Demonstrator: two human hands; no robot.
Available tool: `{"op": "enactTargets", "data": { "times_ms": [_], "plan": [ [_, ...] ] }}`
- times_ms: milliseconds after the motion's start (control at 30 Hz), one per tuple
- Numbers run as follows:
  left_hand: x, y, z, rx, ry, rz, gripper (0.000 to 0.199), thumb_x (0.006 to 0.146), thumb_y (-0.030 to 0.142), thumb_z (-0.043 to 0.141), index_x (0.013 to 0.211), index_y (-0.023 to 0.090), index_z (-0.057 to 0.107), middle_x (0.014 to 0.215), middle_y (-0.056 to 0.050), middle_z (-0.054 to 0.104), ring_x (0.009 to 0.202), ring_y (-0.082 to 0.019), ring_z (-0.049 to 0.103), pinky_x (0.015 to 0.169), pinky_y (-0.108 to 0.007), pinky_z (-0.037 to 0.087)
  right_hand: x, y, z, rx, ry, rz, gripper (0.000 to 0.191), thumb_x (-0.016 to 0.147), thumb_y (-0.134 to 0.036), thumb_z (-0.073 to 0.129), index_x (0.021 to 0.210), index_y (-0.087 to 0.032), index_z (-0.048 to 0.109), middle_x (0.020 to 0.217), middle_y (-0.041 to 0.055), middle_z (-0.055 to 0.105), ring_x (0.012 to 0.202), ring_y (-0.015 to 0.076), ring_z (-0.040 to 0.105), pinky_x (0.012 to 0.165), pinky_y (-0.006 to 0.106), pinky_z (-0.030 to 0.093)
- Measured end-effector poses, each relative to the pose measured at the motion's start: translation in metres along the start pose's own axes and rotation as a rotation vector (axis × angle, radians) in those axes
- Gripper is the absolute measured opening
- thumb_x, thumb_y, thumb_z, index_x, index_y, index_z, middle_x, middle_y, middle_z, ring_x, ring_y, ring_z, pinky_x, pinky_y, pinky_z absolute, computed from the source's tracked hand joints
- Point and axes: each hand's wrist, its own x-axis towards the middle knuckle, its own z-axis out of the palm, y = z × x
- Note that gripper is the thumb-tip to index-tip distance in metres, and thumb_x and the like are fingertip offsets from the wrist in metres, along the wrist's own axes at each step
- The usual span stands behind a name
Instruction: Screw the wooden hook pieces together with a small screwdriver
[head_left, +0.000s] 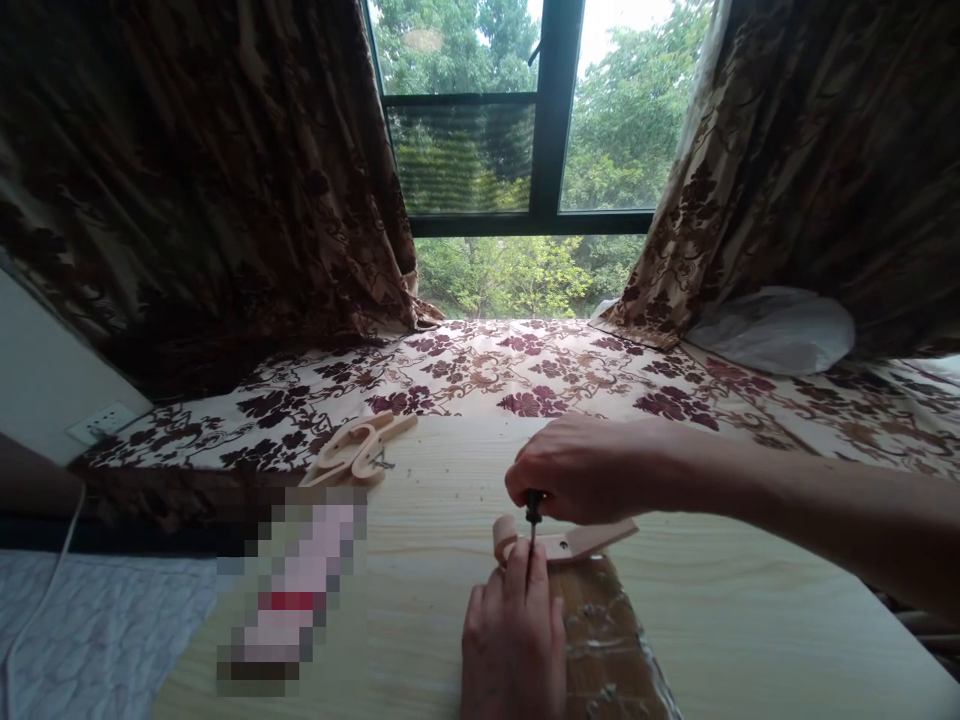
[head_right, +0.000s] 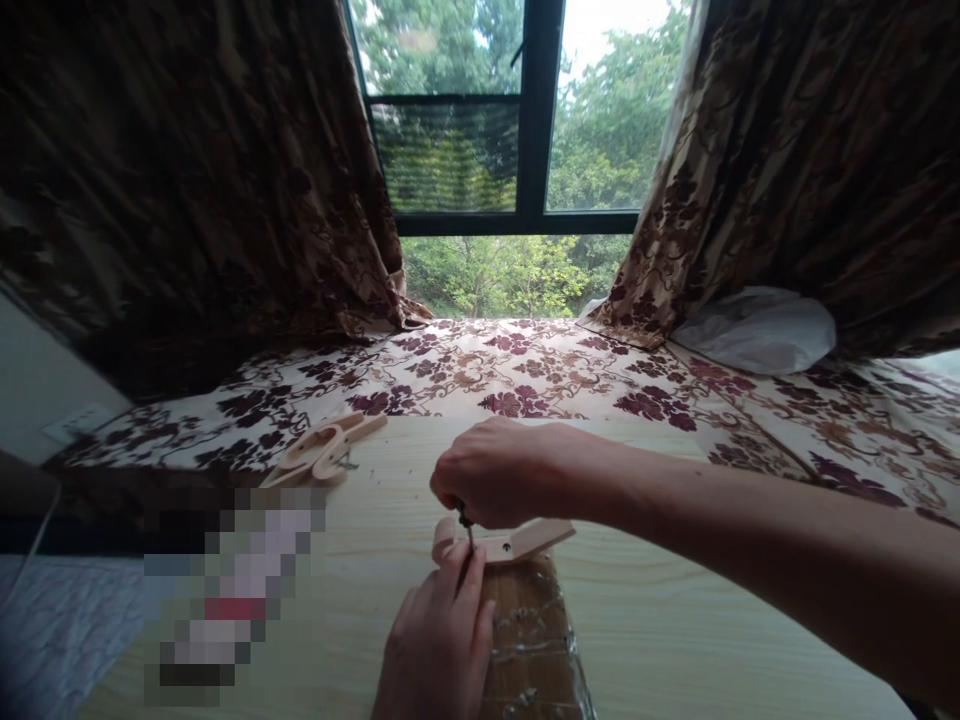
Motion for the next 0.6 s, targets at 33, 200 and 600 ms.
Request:
{"op": "enactTargets", "data": {
  "times_ms": [33, 200, 600],
  "plan": [
    [0.001, 0.000, -0.001, 0.003, -0.003, 0.011, 0.048, 0.079, 0.008, 0.046, 0.126, 0.014, 0.049, 0.123, -0.012, 0.057, 0.092, -0.023, 0.061, 0.074, -0.038, 0.053, 0.000, -0.001, 0.001, 0.008, 0.010, 0.008, 0.013, 0.076, -0.019, 0.056, 0.079, -0.019, 0.068, 0.065, 0.0016, 0.064, 0.053, 0.0109, 0.046, 0.047, 0.025, 0.024],
    [-0.001, -0.005, -0.006, -0.037, -0.034, 0.070, 0.048, 0.081, 0.012, 0.046, 0.129, 0.019, 0.047, 0.126, -0.012, 0.055, 0.097, -0.023, 0.062, 0.075, -0.036, 0.054, 0.000, 0.002, 0.015, 0.095, 0.137, 0.116, 0.023, 0.082, -0.034, 0.054, 0.076, -0.017, 0.067, 0.058, 0.0011, 0.059, 0.050, 0.0101, 0.042, 0.047, 0.025, 0.025],
    [-0.002, -0.028, -0.028, -0.573, 0.206, -0.266, 0.031, 0.081, 0.020, 0.056, 0.110, 0.024, 0.049, 0.107, -0.005, 0.057, 0.091, -0.018, 0.059, 0.080, -0.033, 0.051, -0.082, 0.017, 0.114, 0.893, 0.708, 0.489, 0.023, 0.081, -0.042, 0.059, 0.080, -0.019, 0.063, 0.066, -0.0003, 0.057, 0.059, 0.0134, 0.049, 0.052, 0.024, 0.040]
  ]
}}
